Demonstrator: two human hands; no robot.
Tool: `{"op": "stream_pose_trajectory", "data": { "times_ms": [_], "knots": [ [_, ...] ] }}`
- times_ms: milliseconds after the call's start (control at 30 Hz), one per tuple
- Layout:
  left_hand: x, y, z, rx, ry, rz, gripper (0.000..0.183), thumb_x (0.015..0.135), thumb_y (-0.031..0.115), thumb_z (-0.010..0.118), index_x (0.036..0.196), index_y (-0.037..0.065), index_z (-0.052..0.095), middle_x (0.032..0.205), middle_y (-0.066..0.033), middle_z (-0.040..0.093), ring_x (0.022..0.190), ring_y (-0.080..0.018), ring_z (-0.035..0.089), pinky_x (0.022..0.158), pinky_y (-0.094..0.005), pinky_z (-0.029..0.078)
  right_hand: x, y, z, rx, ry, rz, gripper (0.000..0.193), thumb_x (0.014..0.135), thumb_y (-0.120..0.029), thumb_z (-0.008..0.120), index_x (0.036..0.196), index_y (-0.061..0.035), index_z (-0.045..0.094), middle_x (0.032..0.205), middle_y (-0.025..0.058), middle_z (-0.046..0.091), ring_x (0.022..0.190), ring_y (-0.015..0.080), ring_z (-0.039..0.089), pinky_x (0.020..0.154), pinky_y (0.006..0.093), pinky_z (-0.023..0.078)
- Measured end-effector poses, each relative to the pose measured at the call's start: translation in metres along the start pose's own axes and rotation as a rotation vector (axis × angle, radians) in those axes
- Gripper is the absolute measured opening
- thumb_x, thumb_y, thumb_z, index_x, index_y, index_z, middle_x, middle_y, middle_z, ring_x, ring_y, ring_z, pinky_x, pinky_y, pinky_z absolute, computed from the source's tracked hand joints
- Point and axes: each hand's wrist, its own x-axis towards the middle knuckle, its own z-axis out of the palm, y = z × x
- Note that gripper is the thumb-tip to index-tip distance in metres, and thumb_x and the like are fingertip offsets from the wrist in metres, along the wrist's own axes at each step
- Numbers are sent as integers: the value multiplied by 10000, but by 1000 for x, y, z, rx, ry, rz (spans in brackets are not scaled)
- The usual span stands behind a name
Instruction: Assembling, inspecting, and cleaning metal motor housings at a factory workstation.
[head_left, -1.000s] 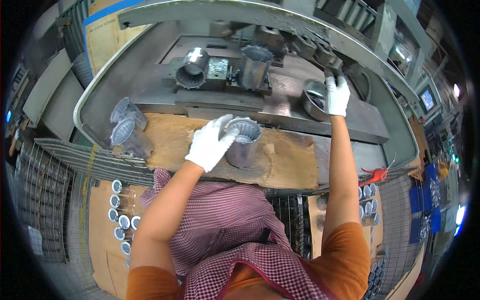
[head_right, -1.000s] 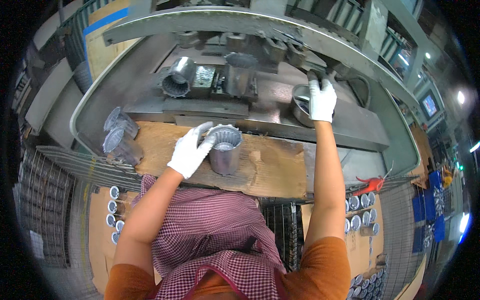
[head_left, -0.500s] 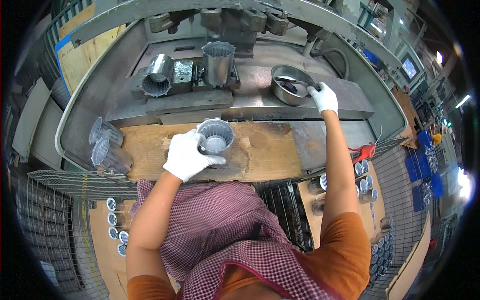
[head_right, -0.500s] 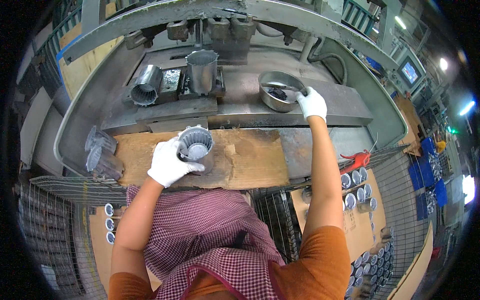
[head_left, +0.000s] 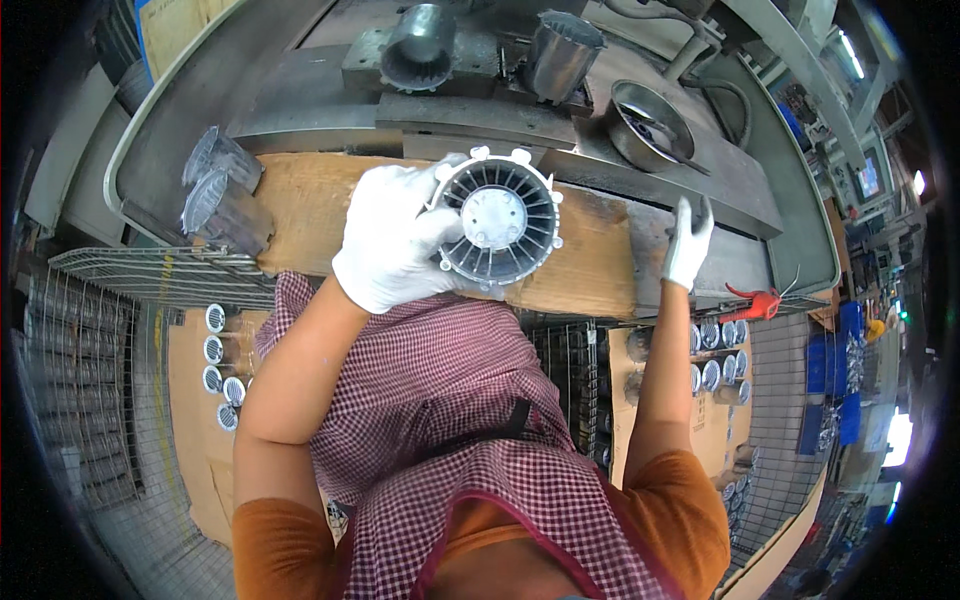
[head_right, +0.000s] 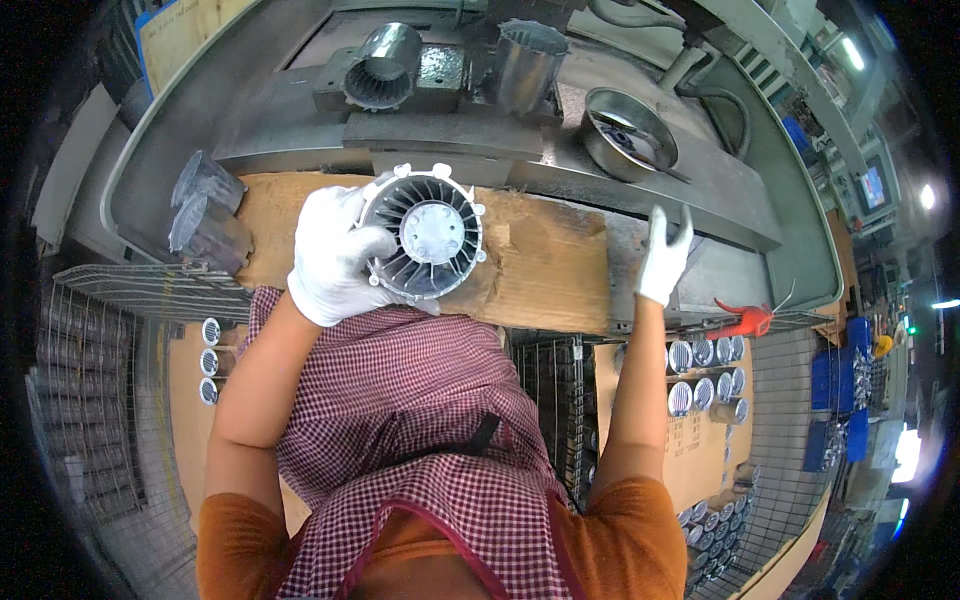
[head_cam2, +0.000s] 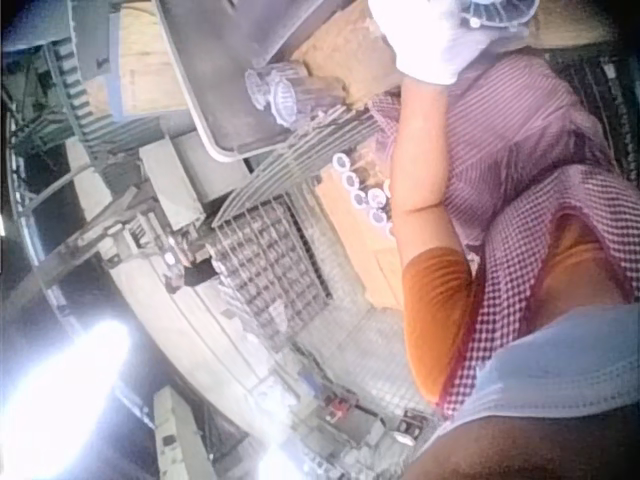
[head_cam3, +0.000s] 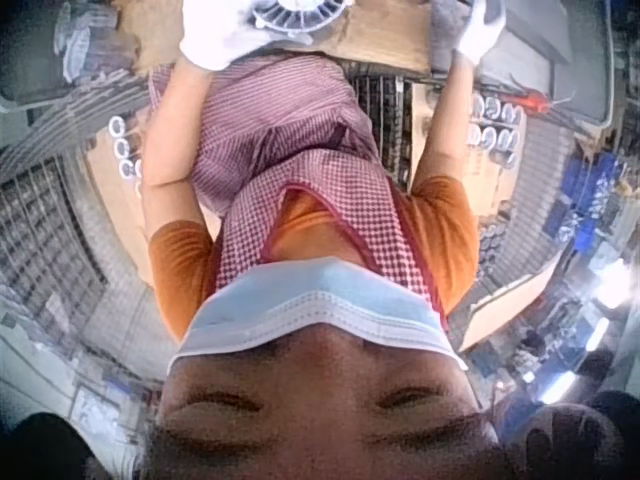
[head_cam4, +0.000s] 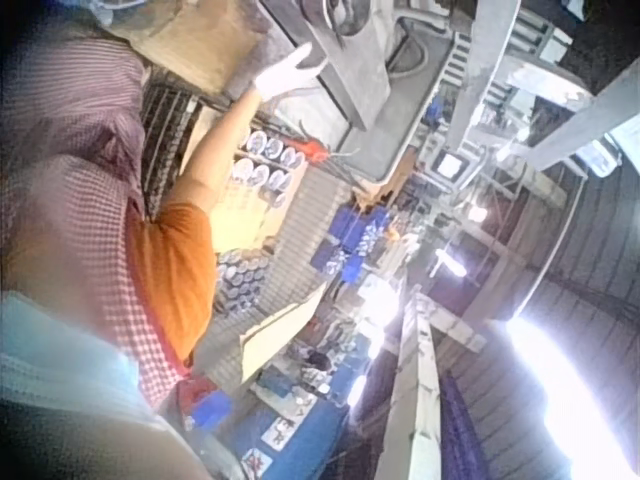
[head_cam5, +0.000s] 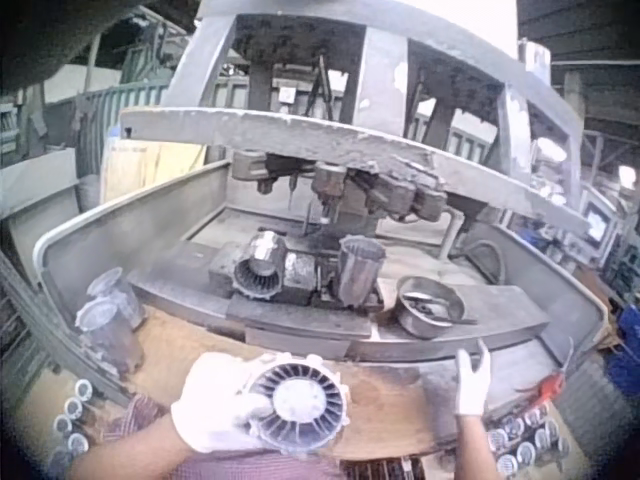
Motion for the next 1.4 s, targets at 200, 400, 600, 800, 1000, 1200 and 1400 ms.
{"op": "stream_pose_trajectory", "data": {
  "times_ms": [200, 400, 600, 800, 1000, 1200, 1400],
  "knots": [
    [3, 9, -9, -113, 57, 8, 578, 456, 535, 841, 767, 121, 585, 1077, -168, 649, 716, -261, 614, 618, -365, 446, -82, -20, 10, 152, -179, 16, 446, 932, -256, 621, 1325, -68, 525, 1081, 72, 607, 894, 128, 568, 735, 245, 456],
    [-1, 11, -3, -212, 108, 39, 691, 401, 530, 863, 852, 119, 538, 1012, -184, 646, 633, -277, 584, 576, -375, 427, -134, -52, 42, 759, -880, 354, 855, 874, -647, 521, 1442, -36, 335, 1219, 150, 593, 989, 226, 612, 830, 374, 516],
    [3, 19, 16, -445, -90, 26, 861, 365, 515, 885, 1033, 93, 543, 1108, -209, 621, 807, -356, 622, 710, -419, 477, -165, -108, 46, 1161, -1103, 742, 1056, 694, -821, 529, 1478, -165, 266, 1462, 128, 385, 1307, 365, 418, 988, 638, 400],
    [-18, 2, 23, -439, -284, -345, 1148, 612, 840, 585, 1374, -6, 436, 1379, -209, 489, 1218, -364, 517, 1022, -436, 406, -167, -24, -39, 1237, -1092, 1040, 720, 826, -527, 612, 1425, -194, 390, 1282, 101, 568, 1070, 279, 584, 651, 393, 499],
    [-19, -5, 26, -369, -165, -573, 883, 882, 722, 389, 1476, 74, 299, 1435, -157, 426, 1230, -309, 501, 1073, -453, 348, -166, 16, -207, 386, -757, 881, 808, 786, -429, 677, 1422, -72, 328, 1287, 152, 534, 1032, 264, 610, 633, 351, 562],
    [-28, -22, 34, -348, -244, -525, 679, 977, 541, 407, 1464, 73, 337, 1428, -150, 439, 1260, -284, 479, 1073, -420, 341, -149, 73, -318, -866, -702, 887, 902, 596, -426, 841, 1336, -104, 441, 1192, 147, 573, 967, 278, 631, 570, 373, 576],
    [-46, -35, 33, -185, -197, -612, 529, 1000, 363, 477, 1420, 48, 408, 1428, -134, 455, 1232, -256, 505, 1048, -374, 378, -116, 147, -380, -1238, -392, 859, 935, 542, -464, 839, 1347, -159, 476, 1259, 200, 553, 1132, 357, 573, 974, 410, 467]
  ]
}}
